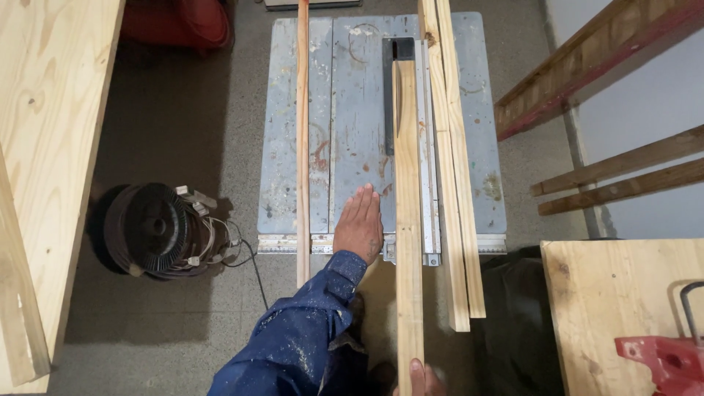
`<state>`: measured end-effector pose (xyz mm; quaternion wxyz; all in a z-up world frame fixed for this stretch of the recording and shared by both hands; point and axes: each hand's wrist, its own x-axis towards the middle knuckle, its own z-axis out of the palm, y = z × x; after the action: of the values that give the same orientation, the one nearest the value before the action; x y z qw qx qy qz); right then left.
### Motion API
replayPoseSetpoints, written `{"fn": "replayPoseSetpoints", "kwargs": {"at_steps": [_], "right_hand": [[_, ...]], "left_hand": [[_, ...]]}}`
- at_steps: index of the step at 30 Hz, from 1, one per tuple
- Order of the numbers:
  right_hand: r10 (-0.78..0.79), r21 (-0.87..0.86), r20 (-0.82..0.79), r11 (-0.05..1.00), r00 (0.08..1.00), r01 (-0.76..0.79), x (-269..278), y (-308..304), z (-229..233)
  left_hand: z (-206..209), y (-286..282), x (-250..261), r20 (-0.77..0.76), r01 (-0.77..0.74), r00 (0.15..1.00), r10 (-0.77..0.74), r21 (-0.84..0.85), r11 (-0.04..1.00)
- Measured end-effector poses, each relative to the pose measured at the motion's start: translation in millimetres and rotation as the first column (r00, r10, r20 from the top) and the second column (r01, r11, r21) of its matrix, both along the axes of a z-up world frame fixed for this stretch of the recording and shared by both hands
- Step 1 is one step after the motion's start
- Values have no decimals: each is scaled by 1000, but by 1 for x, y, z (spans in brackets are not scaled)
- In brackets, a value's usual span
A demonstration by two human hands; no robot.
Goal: Handling and aligning thin wood strips on a table saw in a workshop.
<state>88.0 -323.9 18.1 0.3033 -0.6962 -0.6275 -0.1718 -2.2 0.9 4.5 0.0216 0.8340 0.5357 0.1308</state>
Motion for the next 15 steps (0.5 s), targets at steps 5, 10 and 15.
{"fn": "replayPoseSetpoints", "kwargs": {"at_steps": [5,10,15], "right_hand": [[-852,-869,-494,476,173,-138,3,69,105],[-869,-866,-471,422,154,-268,12,86,111],[-859,-873,-439,339,262,-350,24,91,92]], "left_hand": [[-1,0,0,6,-1,1000,1,7,1000],[-3,-1,0,14,0,1000,-1,6,1000],[-5,0,0,-19,-4,1000,4,-17,1000]]}}
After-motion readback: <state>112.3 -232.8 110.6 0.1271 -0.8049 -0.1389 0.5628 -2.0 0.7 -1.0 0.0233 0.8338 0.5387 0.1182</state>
